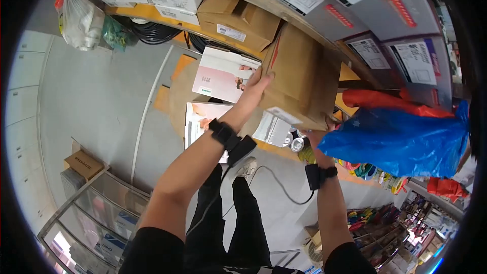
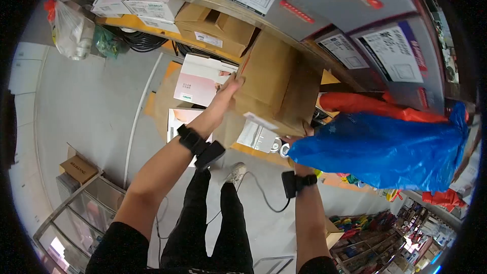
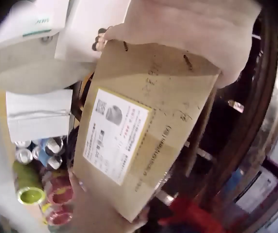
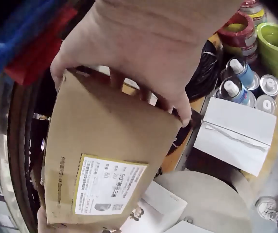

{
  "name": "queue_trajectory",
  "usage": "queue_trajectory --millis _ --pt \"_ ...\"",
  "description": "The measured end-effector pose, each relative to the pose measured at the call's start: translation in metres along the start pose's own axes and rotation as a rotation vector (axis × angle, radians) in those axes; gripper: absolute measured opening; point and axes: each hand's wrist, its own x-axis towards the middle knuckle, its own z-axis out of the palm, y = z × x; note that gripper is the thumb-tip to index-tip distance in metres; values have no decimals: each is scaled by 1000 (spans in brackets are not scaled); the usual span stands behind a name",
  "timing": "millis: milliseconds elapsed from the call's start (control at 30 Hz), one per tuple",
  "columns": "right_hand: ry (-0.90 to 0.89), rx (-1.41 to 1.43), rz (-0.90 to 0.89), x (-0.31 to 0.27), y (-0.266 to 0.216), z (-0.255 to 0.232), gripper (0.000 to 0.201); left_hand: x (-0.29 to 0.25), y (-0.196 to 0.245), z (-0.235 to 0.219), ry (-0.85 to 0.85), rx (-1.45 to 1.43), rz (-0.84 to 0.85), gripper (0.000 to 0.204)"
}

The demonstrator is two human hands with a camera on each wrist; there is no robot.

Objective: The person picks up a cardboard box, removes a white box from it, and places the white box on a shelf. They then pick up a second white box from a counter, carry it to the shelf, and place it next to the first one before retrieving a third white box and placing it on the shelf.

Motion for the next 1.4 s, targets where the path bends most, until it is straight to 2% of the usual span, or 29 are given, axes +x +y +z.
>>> queue_trajectory --millis 67,200,233,267,300,333,367,400,467,500,533,600,633,700,800,867,933,1033,1267,1400 --pt "-3 786 333 31 -52 22 43 25 -28 -5 194 -6 -83 61" --pt "69 742 384 64 -23 12 38 29 -31 29 523 -480 -302 56" --pt "119 746 318 68 -23 16 39 32 -32 32 599 -600 -355 54" --pt "172 743 254 70 -25 17 40 34 -33 32 599 -608 -363 54" --pt "176 735 261 71 -29 23 40 37 -36 31 533 -622 -300 54" --pt "293 630 262 73 -33 32 42 40 -39 30 465 -632 -234 53" --pt "409 525 259 75 -39 39 43 45 -41 29 462 -636 -240 53" --pt "416 518 261 75 -43 41 43 49 -43 28 447 -652 -208 54" --pt "334 425 538 72 -51 45 64 53 -48 28 438 -673 -187 54" --pt "391 452 595 77 -60 51 66 54 -46 29 456 -695 -137 52" --pt "391 449 594 84 -56 48 66 57 -41 29 472 -715 -81 49" --pt "247 610 561 100 -51 40 55 65 -34 28 484 -686 -63 50" --pt "247 607 559 107 -51 40 55 70 -33 27 499 -654 -47 50" --pt "188 637 361 117 -50 41 43 80 -31 23 479 -609 -74 50" --pt "217 606 372 126 -62 42 37 88 -27 25 491 -534 -112 47" --pt "230 594 372 129 -71 45 37 90 -21 27 519 -509 -127 45" --pt "248 576 372 134 -68 39 37 91 -19 30 504 -469 -76 34" --pt "186 620 360 145 -62 34 38 98 -19 27 445 -432 -35 31" --pt "236 560 393 156 -57 31 45 114 -23 23 466 -231 -67 30" --pt "266 583 399 158 -57 34 45 134 -42 16 534 -136 -12 28"
